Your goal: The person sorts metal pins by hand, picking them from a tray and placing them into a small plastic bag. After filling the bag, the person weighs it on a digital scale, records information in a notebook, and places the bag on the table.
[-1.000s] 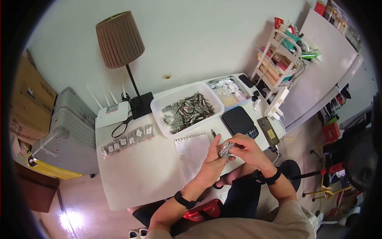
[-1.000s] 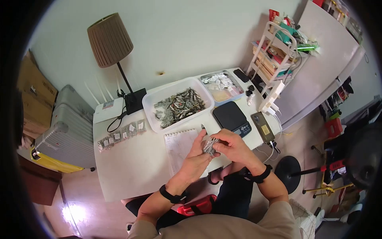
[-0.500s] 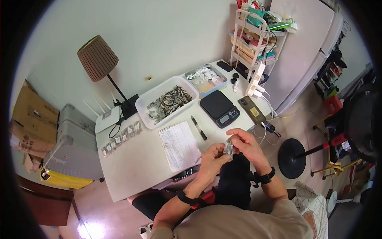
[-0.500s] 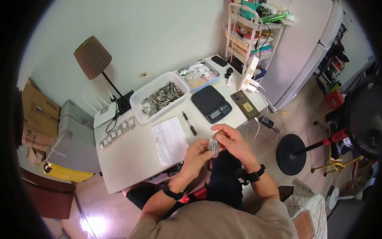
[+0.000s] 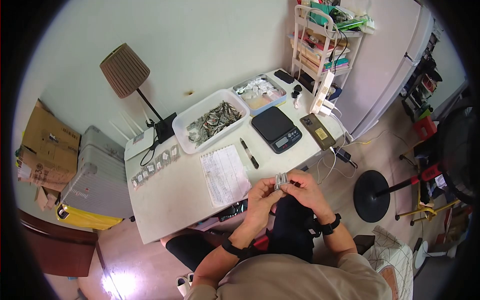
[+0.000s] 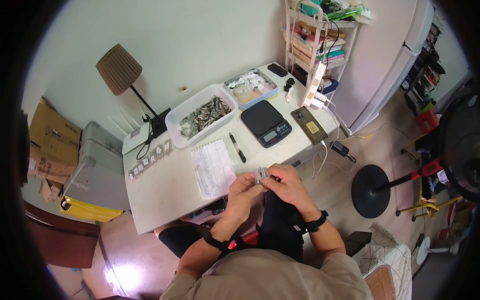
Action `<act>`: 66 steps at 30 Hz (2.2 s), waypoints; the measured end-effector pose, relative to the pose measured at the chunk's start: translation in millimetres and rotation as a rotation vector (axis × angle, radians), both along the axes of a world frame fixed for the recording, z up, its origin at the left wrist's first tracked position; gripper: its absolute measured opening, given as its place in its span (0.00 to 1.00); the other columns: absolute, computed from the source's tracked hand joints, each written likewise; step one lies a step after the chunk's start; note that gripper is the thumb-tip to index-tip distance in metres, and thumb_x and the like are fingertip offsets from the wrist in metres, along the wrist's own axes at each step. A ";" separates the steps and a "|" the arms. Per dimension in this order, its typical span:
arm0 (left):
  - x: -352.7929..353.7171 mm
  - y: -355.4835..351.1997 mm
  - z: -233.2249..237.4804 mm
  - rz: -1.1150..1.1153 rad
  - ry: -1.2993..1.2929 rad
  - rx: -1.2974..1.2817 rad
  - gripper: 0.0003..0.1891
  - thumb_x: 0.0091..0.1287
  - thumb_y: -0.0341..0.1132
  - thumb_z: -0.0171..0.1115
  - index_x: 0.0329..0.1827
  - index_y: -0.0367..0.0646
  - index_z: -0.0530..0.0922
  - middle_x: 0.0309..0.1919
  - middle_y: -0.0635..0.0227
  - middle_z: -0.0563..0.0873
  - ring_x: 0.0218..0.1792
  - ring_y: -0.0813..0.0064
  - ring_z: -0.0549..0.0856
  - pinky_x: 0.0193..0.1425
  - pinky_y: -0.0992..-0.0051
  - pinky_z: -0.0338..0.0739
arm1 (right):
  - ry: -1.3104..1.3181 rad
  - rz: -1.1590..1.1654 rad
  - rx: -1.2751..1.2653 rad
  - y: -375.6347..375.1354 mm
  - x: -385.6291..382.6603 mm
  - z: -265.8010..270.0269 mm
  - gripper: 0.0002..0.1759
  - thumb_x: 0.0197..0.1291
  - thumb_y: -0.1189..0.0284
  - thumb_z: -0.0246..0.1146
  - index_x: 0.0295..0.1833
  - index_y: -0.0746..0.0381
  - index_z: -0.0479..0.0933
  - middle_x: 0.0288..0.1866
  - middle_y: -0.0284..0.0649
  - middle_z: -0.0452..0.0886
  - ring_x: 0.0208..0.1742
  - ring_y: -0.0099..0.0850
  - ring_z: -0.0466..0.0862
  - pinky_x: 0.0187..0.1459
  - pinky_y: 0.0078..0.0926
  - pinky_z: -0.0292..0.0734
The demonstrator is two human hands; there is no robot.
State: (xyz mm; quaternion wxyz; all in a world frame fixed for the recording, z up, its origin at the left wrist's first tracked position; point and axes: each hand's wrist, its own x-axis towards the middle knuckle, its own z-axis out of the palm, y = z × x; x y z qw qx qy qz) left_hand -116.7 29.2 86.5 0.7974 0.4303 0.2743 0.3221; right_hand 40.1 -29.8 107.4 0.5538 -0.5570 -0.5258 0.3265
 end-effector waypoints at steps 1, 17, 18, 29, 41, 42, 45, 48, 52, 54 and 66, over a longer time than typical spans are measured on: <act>-0.7 -0.1 1.8 0.001 -0.029 -0.033 0.12 0.66 0.16 0.60 0.51 0.36 0.77 0.46 0.62 0.86 0.46 0.72 0.85 0.55 0.71 0.81 | 0.061 -0.031 0.007 0.0 -1.0 0.0 0.07 0.58 0.76 0.70 0.41 0.67 0.85 0.25 0.39 0.80 0.25 0.23 0.77 0.29 0.23 0.71; -8.0 3.1 -11.4 -0.016 0.031 -0.103 0.09 0.68 0.19 0.61 0.48 0.39 0.77 0.43 0.63 0.86 0.41 0.74 0.85 0.46 0.75 0.81 | 0.053 0.135 -0.001 5.6 3.5 -27.3 0.11 0.70 0.70 0.63 0.40 0.69 0.82 0.32 0.32 0.78 0.34 0.18 0.75 0.35 0.19 0.67; -9.0 3.4 -11.9 0.016 0.054 -0.065 0.09 0.68 0.20 0.61 0.48 0.39 0.77 0.43 0.64 0.86 0.40 0.75 0.85 0.45 0.75 0.81 | 0.199 0.125 -0.057 6.1 -4.1 -29.3 0.12 0.70 0.70 0.62 0.40 0.69 0.82 0.31 0.32 0.78 0.34 0.18 0.74 0.35 0.19 0.68; -4.6 15.4 10.3 -0.074 0.337 -0.012 0.09 0.71 0.26 0.62 0.52 0.34 0.80 0.40 0.65 0.87 0.37 0.77 0.85 0.41 0.77 0.80 | 0.048 0.025 -0.181 10.9 -0.5 -5.1 0.12 0.71 0.69 0.62 0.44 0.70 0.83 0.26 0.30 0.79 0.29 0.18 0.74 0.32 0.20 0.71; 8.2 19.8 -13.5 0.047 0.241 0.235 0.03 0.72 0.26 0.63 0.46 0.37 0.81 0.32 0.72 0.84 0.28 0.86 0.77 0.31 0.82 0.72 | 0.067 0.038 -0.179 19.4 15.0 -24.2 0.12 0.63 0.70 0.71 0.46 0.68 0.85 0.30 0.31 0.84 0.28 0.16 0.79 0.30 0.16 0.72; 7.3 19.9 -14.5 0.023 0.237 0.197 0.04 0.71 0.26 0.63 0.46 0.38 0.81 0.32 0.73 0.84 0.29 0.87 0.77 0.31 0.83 0.71 | 0.151 0.056 -0.127 19.9 17.6 -29.6 0.12 0.63 0.70 0.71 0.45 0.69 0.85 0.30 0.31 0.84 0.28 0.16 0.79 0.30 0.16 0.72; 7.3 23.8 -15.7 -0.039 0.284 0.149 0.06 0.70 0.24 0.64 0.48 0.38 0.82 0.32 0.74 0.85 0.29 0.87 0.77 0.31 0.83 0.70 | 0.238 0.033 -0.096 22.3 19.9 -38.2 0.09 0.62 0.71 0.71 0.41 0.67 0.86 0.29 0.32 0.83 0.28 0.17 0.78 0.30 0.17 0.71; 12.1 25.0 -16.5 -0.093 0.377 0.151 0.08 0.68 0.23 0.64 0.49 0.38 0.83 0.35 0.74 0.86 0.33 0.86 0.80 0.36 0.83 0.73 | 0.144 -0.046 -0.124 23.4 23.7 -48.8 0.09 0.61 0.70 0.72 0.36 0.65 0.85 0.28 0.35 0.83 0.26 0.19 0.78 0.28 0.20 0.70; 26.3 21.3 -10.5 -0.042 0.282 0.139 0.06 0.69 0.25 0.65 0.47 0.40 0.83 0.36 0.74 0.86 0.34 0.87 0.80 0.36 0.84 0.73 | -0.103 -0.123 -0.043 26.0 23.9 -42.3 0.12 0.60 0.66 0.72 0.33 0.65 0.83 0.27 0.42 0.82 0.23 0.27 0.79 0.26 0.25 0.70; 27.0 26.0 -14.0 -0.072 0.304 0.127 0.05 0.69 0.26 0.65 0.46 0.40 0.83 0.35 0.74 0.86 0.32 0.88 0.79 0.34 0.84 0.72 | -0.143 -0.156 -0.053 30.6 21.4 -39.4 0.14 0.60 0.65 0.72 0.32 0.65 0.82 0.26 0.42 0.81 0.22 0.29 0.79 0.26 0.26 0.70; 30.3 36.6 -23.1 -0.088 0.319 0.097 0.04 0.71 0.25 0.64 0.44 0.36 0.84 0.34 0.77 0.85 0.34 0.89 0.78 0.39 0.84 0.72 | 0.258 -0.113 -0.152 50.5 76.4 -48.6 0.13 0.68 0.68 0.64 0.49 0.66 0.85 0.34 0.41 0.86 0.35 0.20 0.81 0.40 0.21 0.77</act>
